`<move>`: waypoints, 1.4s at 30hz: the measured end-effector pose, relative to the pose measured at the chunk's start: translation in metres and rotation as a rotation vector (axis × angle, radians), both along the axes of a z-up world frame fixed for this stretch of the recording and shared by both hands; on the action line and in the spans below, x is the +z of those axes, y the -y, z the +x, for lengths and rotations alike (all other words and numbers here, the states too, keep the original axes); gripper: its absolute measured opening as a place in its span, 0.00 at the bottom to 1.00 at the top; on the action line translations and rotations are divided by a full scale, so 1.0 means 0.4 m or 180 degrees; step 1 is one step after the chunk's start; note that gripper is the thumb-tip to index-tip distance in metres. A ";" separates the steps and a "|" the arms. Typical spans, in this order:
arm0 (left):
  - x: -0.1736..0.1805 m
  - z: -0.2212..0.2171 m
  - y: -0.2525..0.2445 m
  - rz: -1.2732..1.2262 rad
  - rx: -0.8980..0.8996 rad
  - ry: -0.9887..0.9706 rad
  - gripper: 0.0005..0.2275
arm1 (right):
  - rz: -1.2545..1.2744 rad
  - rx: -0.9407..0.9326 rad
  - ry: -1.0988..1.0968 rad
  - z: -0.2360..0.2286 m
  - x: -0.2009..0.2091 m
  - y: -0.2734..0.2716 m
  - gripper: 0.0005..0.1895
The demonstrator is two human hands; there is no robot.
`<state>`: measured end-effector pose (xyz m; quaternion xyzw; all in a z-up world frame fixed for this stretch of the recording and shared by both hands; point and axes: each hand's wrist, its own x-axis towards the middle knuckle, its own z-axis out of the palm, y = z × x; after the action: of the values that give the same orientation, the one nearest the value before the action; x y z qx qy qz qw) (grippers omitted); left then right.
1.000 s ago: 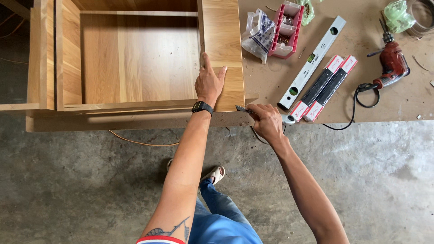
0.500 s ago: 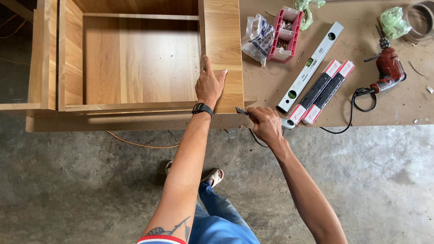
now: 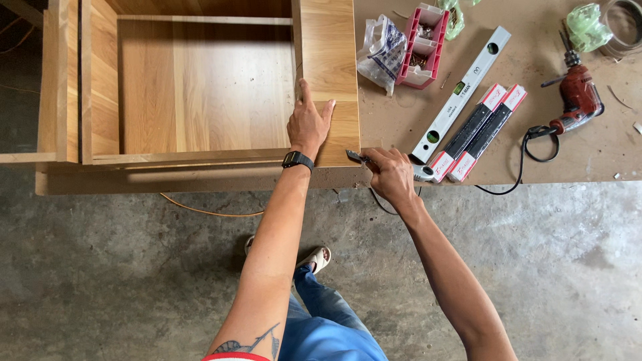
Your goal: The person uses a utility knife to trim the edges of a wooden panel attached to a wooden box.
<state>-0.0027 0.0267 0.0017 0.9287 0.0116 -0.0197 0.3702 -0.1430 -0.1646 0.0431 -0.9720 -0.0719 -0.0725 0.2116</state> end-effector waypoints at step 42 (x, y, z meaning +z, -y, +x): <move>0.019 -0.002 0.002 0.0033 0.0020 -0.0036 0.35 | 0.0312 -0.0190 -0.0474 0.031 0.017 0.015 0.10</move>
<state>-0.0035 0.0258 0.0091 0.9304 0.0166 -0.0237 0.3655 -0.1307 -0.1706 0.0499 -0.9649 -0.0232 -0.0098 0.2614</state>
